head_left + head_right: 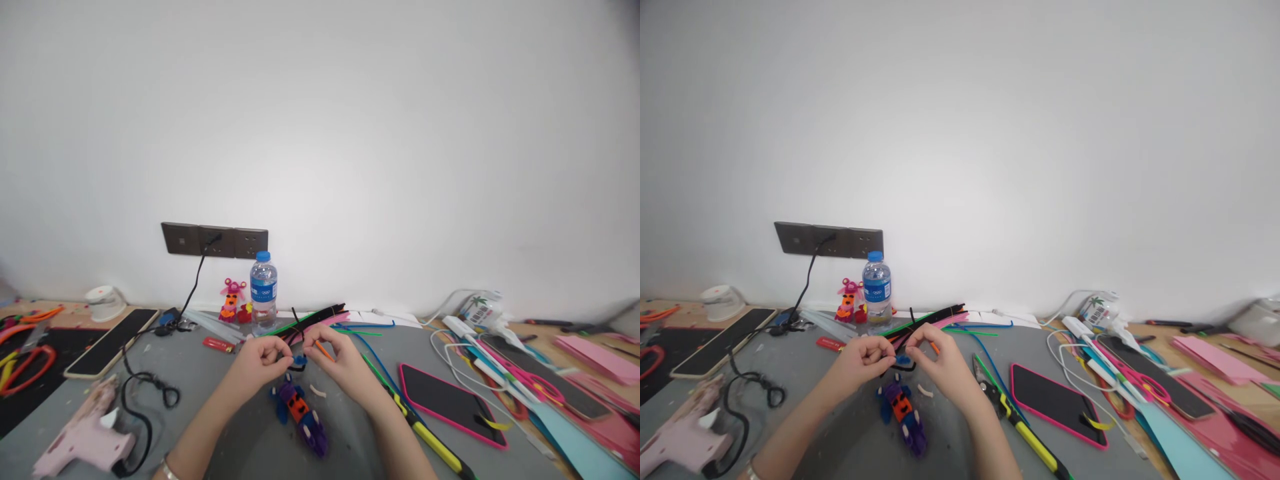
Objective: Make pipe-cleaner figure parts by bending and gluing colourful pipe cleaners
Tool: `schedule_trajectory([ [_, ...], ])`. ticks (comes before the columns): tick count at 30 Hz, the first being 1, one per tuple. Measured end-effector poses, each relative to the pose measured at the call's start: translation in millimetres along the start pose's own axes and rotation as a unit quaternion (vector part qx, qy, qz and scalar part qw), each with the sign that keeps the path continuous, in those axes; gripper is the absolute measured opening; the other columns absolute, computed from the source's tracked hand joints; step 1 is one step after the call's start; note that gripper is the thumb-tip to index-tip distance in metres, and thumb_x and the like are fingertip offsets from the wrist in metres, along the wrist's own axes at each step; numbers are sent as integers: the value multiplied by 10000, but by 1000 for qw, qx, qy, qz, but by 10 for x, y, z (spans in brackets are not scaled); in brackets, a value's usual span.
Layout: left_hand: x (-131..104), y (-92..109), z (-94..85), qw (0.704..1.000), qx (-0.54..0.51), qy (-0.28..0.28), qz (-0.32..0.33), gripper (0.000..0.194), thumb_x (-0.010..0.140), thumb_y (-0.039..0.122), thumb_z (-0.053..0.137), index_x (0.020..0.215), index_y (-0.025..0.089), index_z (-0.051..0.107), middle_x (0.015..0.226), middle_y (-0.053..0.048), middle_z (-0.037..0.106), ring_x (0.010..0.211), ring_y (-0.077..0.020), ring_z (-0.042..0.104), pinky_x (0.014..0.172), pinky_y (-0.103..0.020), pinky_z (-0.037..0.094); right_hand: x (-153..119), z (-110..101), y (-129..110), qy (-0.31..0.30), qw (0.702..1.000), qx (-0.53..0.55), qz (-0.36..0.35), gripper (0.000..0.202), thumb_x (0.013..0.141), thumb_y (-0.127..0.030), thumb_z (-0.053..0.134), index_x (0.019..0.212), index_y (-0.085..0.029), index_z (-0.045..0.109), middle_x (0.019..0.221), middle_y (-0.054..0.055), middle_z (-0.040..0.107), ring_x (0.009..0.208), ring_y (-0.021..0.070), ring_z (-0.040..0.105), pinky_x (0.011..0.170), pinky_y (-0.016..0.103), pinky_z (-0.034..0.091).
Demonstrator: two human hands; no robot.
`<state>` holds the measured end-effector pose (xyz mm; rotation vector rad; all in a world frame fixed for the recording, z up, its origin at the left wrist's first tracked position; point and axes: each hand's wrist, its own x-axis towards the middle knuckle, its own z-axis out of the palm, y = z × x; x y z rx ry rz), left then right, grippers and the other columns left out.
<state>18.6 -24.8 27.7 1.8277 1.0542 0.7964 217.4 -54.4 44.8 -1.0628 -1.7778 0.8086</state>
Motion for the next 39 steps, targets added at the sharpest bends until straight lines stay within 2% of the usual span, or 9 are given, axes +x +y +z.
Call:
schedule_trajectory([
  [18,-22,45,21,1000,-4,-8,6,156,750,308,580,699,162,608,479,130,164,489,-97,213,517,-225,202,-16,30,32,-28,1000,1,8,86,851,-183,617,769,-195,596,813,6,596,805,169,564,758,265,418],
  [29,-11,47,16,1000,-4,-12,-1,164,750,316,582,708,160,610,489,126,172,488,-96,208,512,-230,182,-21,7,-21,-60,998,-14,19,127,915,-259,551,812,-199,595,850,12,584,842,179,547,786,278,411],
  [39,-18,59,28,1000,-10,-12,7,147,749,298,589,700,162,615,498,124,155,491,-98,219,523,-227,211,-34,14,-18,-67,997,-4,27,135,918,-271,549,821,-197,608,886,31,644,874,196,580,813,293,430],
])
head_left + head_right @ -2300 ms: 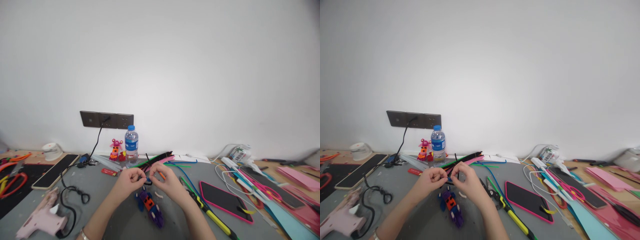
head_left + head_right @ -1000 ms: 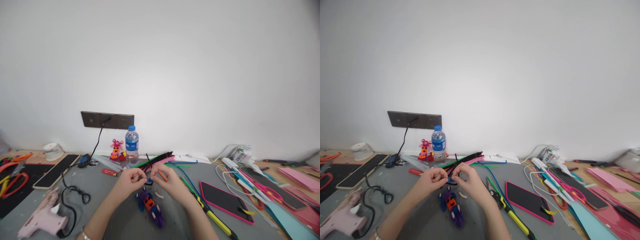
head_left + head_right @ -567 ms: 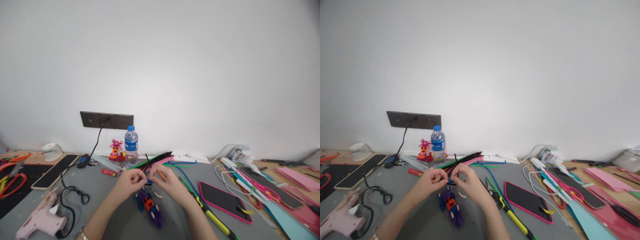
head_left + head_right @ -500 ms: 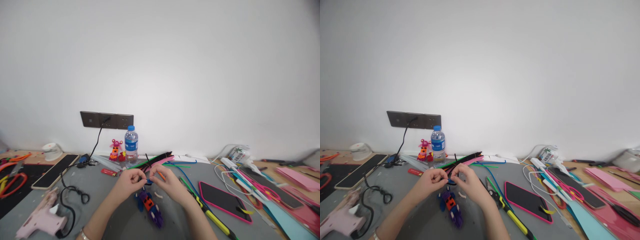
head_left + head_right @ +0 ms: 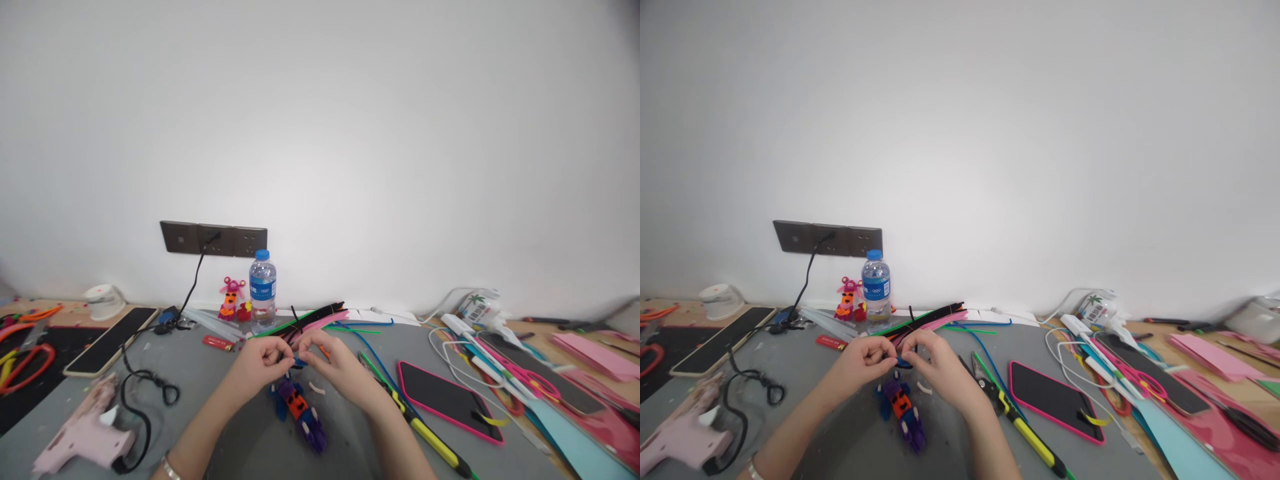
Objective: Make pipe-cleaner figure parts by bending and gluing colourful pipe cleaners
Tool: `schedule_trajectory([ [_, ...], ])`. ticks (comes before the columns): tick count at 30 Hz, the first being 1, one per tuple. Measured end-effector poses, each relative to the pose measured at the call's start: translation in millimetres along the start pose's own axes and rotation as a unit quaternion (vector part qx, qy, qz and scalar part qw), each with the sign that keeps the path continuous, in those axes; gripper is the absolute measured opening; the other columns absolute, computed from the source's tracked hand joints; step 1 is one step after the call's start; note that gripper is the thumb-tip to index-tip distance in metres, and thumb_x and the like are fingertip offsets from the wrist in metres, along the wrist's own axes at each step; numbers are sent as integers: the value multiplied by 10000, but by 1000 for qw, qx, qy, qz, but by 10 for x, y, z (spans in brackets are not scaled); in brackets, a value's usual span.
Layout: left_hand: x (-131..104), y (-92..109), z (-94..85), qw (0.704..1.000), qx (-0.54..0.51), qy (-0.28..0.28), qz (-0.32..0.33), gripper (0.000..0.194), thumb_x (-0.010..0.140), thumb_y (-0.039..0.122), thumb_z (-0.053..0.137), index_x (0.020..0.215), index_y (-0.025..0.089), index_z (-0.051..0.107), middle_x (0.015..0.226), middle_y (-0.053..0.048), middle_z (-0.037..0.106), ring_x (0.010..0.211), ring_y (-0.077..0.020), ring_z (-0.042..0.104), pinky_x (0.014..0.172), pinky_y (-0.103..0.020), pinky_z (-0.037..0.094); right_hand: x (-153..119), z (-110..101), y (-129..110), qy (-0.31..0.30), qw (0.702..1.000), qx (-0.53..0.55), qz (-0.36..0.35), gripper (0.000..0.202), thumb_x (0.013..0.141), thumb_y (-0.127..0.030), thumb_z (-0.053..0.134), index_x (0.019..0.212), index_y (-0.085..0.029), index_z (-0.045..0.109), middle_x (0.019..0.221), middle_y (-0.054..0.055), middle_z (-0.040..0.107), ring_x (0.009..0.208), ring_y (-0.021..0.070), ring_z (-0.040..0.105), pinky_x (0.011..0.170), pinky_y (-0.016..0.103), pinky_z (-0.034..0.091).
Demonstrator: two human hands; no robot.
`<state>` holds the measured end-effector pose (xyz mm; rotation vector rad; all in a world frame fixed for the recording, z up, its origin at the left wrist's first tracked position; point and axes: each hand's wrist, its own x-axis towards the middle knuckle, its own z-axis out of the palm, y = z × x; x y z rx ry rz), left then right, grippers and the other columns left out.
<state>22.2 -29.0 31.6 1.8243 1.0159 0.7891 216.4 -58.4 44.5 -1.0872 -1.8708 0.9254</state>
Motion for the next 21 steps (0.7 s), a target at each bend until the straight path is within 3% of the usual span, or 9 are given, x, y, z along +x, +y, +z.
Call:
schedule_trajectory([
  [9,6,-38,11,1000,13,1,4,131,751,283,593,700,166,622,501,123,156,492,-100,229,527,-227,219,-1,6,-1,-1,1000,16,8,135,910,-267,558,805,-196,604,909,37,663,904,204,600,824,299,436],
  [16,15,-44,-8,999,33,17,-2,154,749,301,595,690,163,629,490,118,173,491,-103,238,522,-228,210,27,-53,32,55,997,47,-22,125,908,-309,573,855,-197,594,960,53,656,952,203,603,863,314,446],
  [21,22,-67,1,999,34,17,6,168,746,312,597,694,157,638,489,116,179,490,-101,237,516,-225,206,23,-38,80,29,999,23,-20,89,869,-261,628,802,-203,630,979,56,664,970,208,604,879,322,444],
])
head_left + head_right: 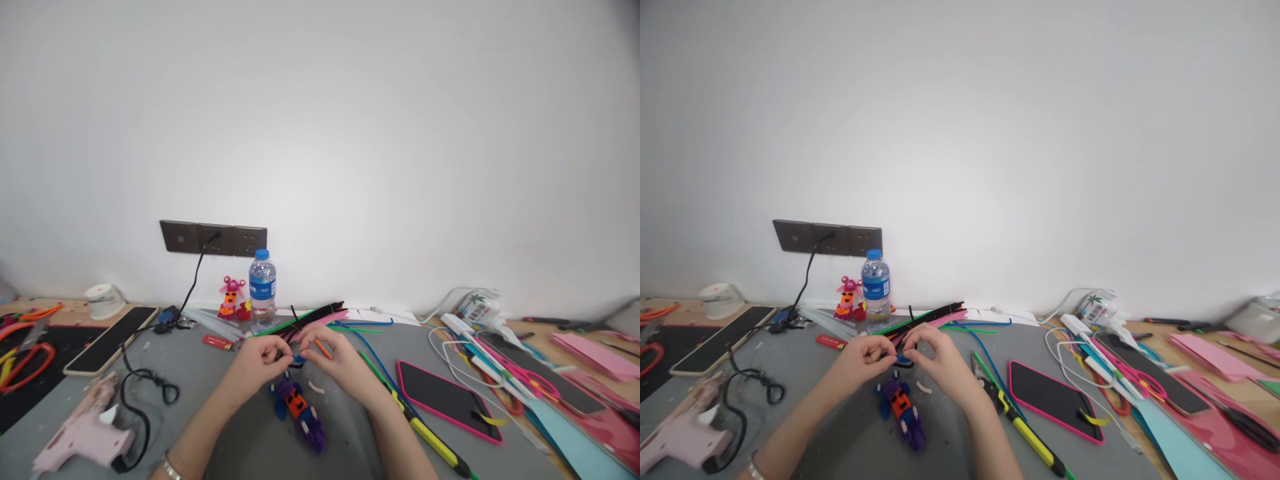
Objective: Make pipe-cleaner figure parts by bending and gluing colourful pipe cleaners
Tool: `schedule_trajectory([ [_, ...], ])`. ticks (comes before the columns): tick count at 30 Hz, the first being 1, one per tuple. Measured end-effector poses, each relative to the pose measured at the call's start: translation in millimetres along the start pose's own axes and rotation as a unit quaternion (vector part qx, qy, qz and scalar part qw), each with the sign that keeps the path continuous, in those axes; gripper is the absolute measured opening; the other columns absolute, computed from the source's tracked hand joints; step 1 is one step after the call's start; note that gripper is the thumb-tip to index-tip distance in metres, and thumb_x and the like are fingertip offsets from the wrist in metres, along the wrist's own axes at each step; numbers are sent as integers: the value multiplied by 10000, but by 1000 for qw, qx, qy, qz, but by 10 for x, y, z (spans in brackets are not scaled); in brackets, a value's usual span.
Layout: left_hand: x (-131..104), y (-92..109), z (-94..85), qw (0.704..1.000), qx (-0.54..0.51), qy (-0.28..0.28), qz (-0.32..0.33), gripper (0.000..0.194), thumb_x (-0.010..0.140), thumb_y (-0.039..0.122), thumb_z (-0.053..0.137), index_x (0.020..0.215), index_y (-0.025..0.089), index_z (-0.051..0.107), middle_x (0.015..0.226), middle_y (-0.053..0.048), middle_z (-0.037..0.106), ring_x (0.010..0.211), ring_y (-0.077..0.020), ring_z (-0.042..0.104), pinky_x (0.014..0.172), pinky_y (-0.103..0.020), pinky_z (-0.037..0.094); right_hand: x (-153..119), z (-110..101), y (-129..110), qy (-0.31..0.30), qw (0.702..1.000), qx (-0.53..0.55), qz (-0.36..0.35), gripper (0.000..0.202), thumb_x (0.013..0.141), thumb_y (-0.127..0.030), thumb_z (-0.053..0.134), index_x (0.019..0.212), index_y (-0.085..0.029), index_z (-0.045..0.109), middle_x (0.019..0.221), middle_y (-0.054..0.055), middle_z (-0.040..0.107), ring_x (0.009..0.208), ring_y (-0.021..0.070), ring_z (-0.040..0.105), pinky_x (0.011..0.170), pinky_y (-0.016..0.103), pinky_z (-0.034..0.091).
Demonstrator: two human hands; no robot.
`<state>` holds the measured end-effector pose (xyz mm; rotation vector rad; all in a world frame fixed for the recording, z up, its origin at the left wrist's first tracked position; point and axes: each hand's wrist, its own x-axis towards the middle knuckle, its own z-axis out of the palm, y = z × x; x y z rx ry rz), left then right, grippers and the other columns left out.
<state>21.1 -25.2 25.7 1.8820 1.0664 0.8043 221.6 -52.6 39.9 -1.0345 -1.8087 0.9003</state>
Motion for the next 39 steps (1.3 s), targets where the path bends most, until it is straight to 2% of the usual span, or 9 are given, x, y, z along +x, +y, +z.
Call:
schedule_trajectory([
  [12,-2,7,6,1000,-6,-5,0,154,743,301,592,687,163,627,489,121,169,484,-100,234,524,-231,201,-11,21,25,-10,999,-18,26,49,863,-228,603,822,-204,610,914,34,658,912,198,600,847,313,448],
  [20,-18,59,9,1000,-9,-9,-11,163,735,315,595,687,164,631,495,119,157,486,-101,228,521,-228,202,-12,20,2,-20,999,-21,23,75,871,-223,596,800,-201,601,914,30,648,906,198,594,842,310,443],
  [27,-19,31,14,1000,-5,-15,4,142,755,291,593,699,167,632,497,119,166,487,-101,236,525,-225,216,-19,33,-40,-37,998,-49,15,110,918,-234,539,821,-206,581,916,28,624,903,192,576,828,298,431],
  [39,-38,52,10,1000,4,-22,11,124,771,268,590,704,168,622,505,118,158,496,-101,242,527,-222,220,-36,26,-41,-43,997,-57,17,102,916,-231,549,826,-207,591,929,29,620,908,191,569,823,292,425],
])
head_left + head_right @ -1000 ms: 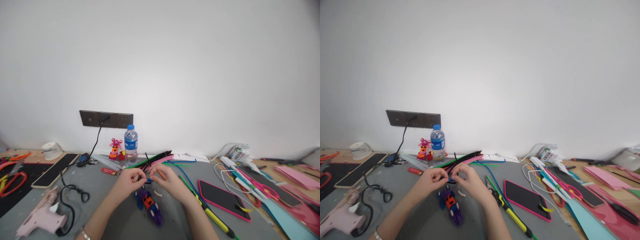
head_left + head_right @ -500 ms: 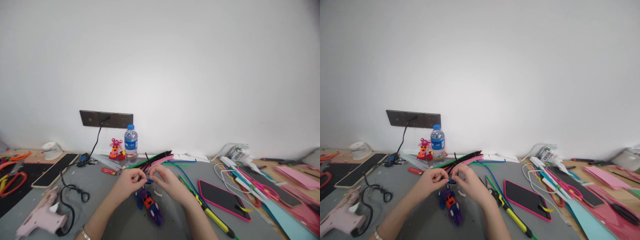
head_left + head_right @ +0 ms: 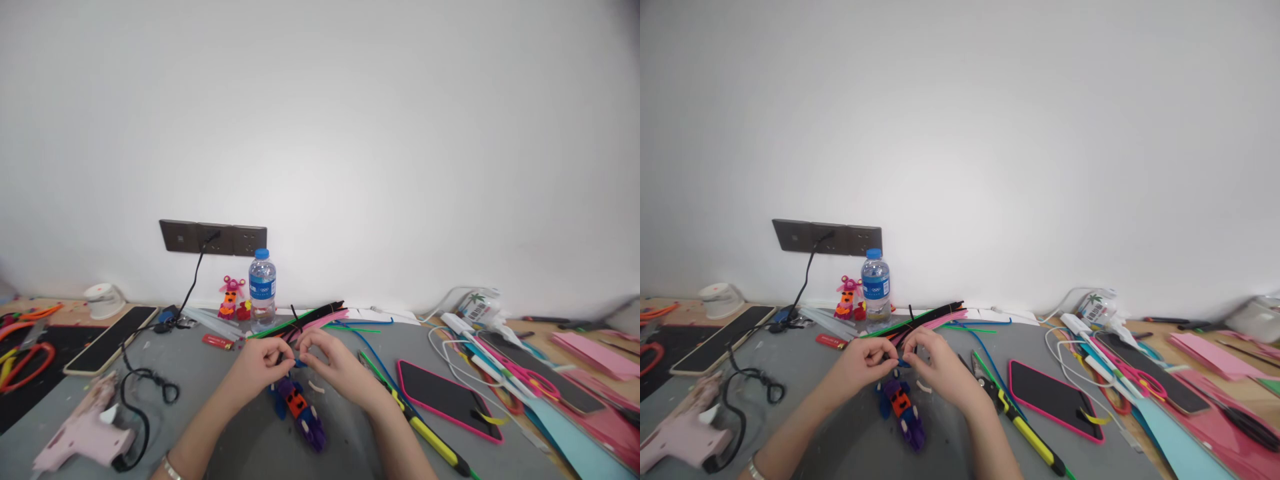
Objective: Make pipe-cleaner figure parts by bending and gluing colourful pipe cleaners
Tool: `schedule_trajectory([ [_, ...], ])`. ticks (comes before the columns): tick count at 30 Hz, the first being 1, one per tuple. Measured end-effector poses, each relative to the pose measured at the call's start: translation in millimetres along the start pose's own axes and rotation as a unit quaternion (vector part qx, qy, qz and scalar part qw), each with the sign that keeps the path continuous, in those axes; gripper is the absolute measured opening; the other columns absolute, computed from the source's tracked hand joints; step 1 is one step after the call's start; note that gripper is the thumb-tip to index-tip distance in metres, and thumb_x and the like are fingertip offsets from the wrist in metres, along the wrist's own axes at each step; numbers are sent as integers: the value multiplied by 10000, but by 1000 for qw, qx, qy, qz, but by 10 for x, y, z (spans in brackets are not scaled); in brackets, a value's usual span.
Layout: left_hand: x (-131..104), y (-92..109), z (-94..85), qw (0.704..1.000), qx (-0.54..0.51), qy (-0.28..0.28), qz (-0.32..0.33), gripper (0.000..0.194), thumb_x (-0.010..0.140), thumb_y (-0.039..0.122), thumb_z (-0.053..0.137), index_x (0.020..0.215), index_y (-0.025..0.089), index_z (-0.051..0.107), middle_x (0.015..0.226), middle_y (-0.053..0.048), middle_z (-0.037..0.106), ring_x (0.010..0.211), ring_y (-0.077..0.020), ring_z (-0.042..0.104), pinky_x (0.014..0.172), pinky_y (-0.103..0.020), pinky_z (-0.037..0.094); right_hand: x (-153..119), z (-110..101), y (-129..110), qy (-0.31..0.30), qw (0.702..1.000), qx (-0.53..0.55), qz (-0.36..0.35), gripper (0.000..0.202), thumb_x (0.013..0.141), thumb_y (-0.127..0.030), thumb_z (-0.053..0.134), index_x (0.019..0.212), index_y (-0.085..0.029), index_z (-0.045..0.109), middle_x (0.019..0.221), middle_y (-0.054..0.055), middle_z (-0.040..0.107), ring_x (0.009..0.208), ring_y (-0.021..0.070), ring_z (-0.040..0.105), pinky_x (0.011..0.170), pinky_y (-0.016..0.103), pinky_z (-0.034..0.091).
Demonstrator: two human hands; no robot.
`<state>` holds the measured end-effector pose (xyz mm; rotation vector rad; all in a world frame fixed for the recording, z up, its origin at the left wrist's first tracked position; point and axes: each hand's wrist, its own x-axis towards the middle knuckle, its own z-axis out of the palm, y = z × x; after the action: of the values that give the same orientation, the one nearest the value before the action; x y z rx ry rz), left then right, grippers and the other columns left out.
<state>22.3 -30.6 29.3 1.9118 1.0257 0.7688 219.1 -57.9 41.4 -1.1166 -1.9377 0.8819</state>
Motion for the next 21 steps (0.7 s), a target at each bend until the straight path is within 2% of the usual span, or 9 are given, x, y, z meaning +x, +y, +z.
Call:
schedule_trajectory([
  [15,2,-9,12,1000,17,6,13,120,766,247,589,693,163,633,502,119,147,494,-98,238,521,-214,219,8,4,-4,-5,1000,-21,-8,96,903,-165,552,821,-207,582,906,14,609,894,184,556,828,292,409],
  [21,0,-25,2,1000,22,14,17,126,765,251,583,692,162,634,494,119,157,492,-98,236,517,-213,220,22,12,10,25,999,16,-22,94,911,-188,548,821,-208,567,911,22,603,900,182,568,822,284,423],
])
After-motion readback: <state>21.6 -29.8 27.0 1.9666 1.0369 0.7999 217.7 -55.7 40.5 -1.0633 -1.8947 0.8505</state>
